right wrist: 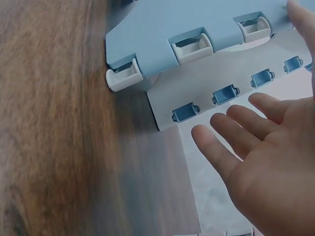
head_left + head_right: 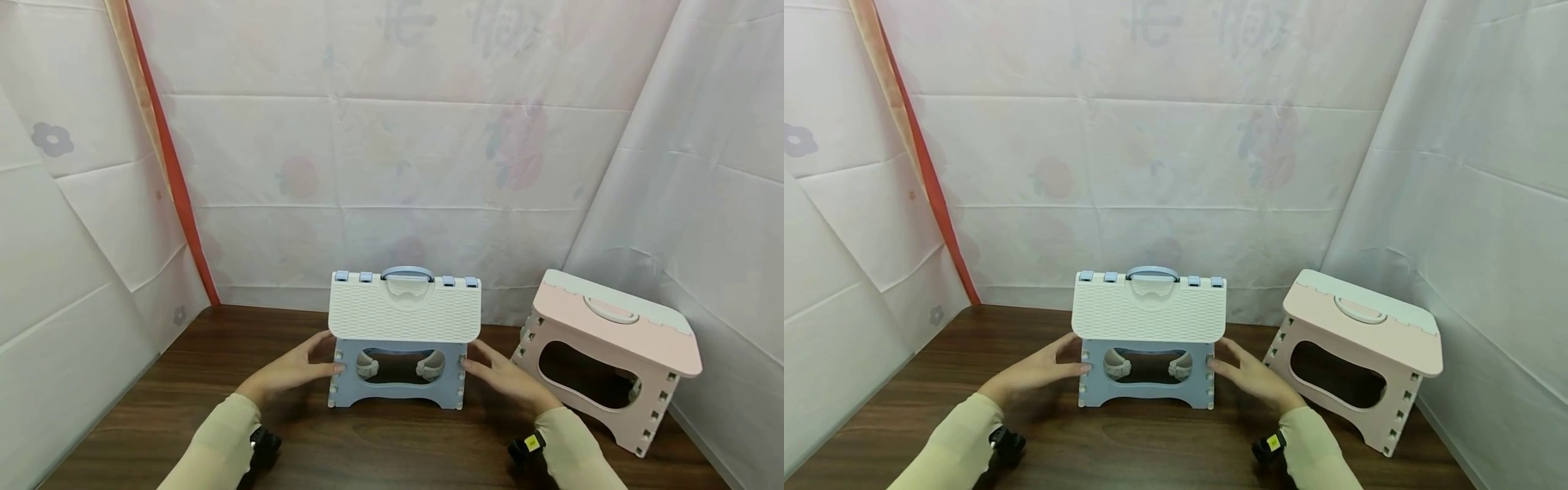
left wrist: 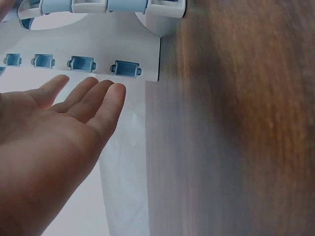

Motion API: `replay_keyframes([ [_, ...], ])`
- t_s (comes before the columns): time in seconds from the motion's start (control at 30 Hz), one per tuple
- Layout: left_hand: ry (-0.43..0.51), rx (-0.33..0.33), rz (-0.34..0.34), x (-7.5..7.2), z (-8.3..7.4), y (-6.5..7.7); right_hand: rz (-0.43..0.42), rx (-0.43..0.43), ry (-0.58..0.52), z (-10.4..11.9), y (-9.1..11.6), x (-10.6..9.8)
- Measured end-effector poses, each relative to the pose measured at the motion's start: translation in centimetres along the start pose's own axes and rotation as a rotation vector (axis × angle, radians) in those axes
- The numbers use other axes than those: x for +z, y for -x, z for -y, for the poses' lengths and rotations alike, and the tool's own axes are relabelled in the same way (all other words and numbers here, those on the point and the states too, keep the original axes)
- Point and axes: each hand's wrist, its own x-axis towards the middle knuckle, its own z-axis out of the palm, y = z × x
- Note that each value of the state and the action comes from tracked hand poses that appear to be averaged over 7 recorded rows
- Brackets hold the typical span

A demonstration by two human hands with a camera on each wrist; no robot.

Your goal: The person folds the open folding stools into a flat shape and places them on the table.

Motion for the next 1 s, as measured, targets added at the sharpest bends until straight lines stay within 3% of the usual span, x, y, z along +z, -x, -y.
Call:
replay_keyframes([
  [0.27, -0.061, -0.027, -0.057, 0.28, -0.44, -0.47, 0.005, 0.023, -0.064, 0.35, -0.43, 0.08],
  [0.67, -0.088, 0.048, -0.024, 0.24, -0.59, -0.76, 0.057, -0.001, -0.160, 0.74, -0.43, 0.06],
  [1.0, -0.083, 0.042, -0.039, 0.43, 0.17, -0.88, 0.082, -0.032, -0.212, 0.38, -0.52, 0.46],
])
